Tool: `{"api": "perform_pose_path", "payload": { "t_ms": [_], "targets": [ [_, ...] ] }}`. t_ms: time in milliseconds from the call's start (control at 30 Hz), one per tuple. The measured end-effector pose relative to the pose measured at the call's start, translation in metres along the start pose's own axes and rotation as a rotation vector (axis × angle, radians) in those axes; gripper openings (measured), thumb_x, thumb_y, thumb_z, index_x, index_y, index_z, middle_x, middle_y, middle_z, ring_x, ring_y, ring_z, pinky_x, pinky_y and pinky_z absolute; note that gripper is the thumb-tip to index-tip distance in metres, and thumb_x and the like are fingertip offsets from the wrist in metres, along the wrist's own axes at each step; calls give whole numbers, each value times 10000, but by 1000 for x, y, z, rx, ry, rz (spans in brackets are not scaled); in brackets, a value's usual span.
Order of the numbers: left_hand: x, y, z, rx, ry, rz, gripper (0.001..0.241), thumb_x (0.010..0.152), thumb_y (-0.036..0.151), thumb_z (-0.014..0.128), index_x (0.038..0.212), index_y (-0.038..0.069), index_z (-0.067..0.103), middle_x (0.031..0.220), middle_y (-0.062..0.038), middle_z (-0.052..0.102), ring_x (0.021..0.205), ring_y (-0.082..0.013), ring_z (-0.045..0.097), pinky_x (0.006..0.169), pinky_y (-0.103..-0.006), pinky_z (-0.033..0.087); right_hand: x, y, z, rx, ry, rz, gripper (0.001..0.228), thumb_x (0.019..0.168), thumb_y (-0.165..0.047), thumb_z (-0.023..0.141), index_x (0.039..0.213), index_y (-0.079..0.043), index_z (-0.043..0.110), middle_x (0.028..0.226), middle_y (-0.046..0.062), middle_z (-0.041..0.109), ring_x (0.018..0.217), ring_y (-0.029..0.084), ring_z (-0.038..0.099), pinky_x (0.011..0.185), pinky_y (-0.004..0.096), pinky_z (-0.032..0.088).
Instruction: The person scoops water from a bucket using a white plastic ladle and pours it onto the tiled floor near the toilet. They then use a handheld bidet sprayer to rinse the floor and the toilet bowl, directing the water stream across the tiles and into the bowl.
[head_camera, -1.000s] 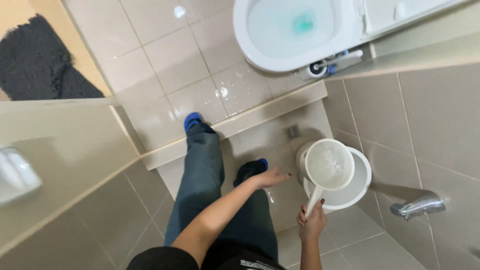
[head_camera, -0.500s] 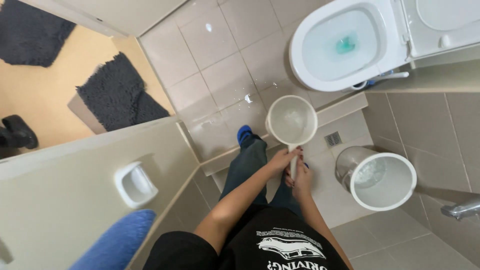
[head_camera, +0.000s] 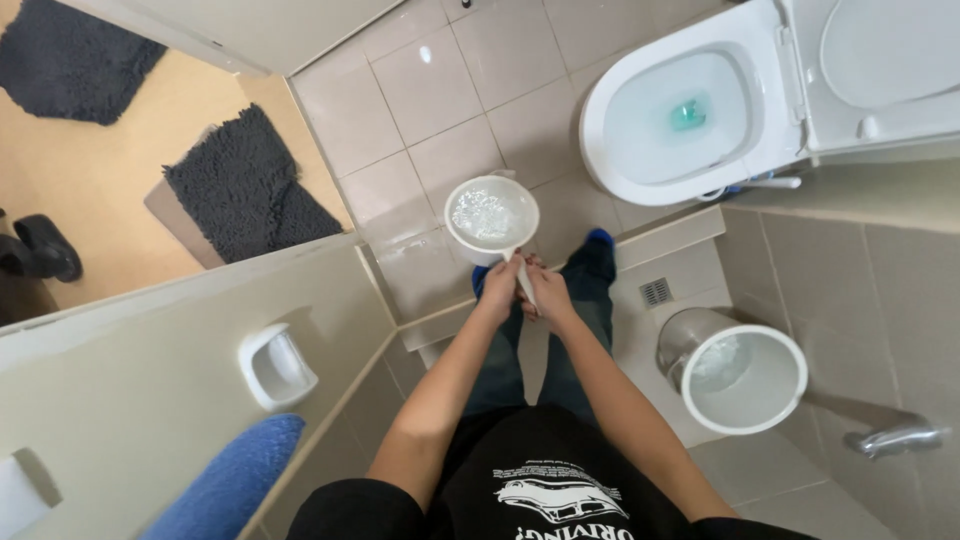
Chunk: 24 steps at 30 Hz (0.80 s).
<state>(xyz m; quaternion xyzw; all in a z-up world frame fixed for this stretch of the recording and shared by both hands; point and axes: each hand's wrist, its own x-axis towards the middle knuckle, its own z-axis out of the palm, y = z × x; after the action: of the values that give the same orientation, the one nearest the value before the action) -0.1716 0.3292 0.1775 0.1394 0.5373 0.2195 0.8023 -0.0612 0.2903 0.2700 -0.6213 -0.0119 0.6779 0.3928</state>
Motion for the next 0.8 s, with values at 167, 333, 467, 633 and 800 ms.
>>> {"api": "perform_pose_path", "payload": {
  "t_ms": [167, 333, 467, 633, 800],
  "targets": [
    [32, 2, -1, -31, 155, 50, 350, 1051, 344, 570, 1101, 21, 696, 852, -43, 714, 595, -131, 616, 491, -270, 468, 48, -24, -7, -76, -101, 143, 413, 1072, -369, 498, 869, -24, 601, 622, 73, 554, 402, 141, 450, 361, 317, 324],
    [45, 20, 26, -68, 269, 93, 348, 1018, 372, 591, 993, 64, 750, 659, -20, 626, 476, -121, 521, 419, -281, 419, 79, -62, -12, -181, -207, 166, 491, 1082, -422, 504, 853, 2, 598, 621, 86, 571, 395, 152, 470, 355, 323, 329],
    [31, 35, 58, -168, 353, 93, 348, 1028, 369, 581, 935, 43, 658, 653, -49, 628, 458, -161, 540, 385, -316, 438, 82, -77, -20, -316, -228, 82, 443, 1058, -393, 508, 868, -8, 616, 579, 86, 542, 366, 158, 460, 338, 331, 347],
    [43, 6, 67, -445, 239, 250, 287, 1058, 319, 572, 1058, 52, 678, 779, -47, 660, 521, -127, 575, 419, -276, 425, 83, -74, -39, -465, -304, -46, 474, 1081, -384, 495, 853, 17, 602, 576, 76, 541, 380, 141, 463, 344, 324, 347],
    [35, -14, 69, -634, 138, 299, 296, 1072, 353, 554, 1083, 70, 639, 906, -62, 707, 469, -103, 506, 389, -249, 377, 66, -79, -34, -638, -273, -44, 452, 1068, -366, 478, 866, 11, 623, 577, 72, 551, 371, 151, 474, 338, 330, 367]
  ]
}}
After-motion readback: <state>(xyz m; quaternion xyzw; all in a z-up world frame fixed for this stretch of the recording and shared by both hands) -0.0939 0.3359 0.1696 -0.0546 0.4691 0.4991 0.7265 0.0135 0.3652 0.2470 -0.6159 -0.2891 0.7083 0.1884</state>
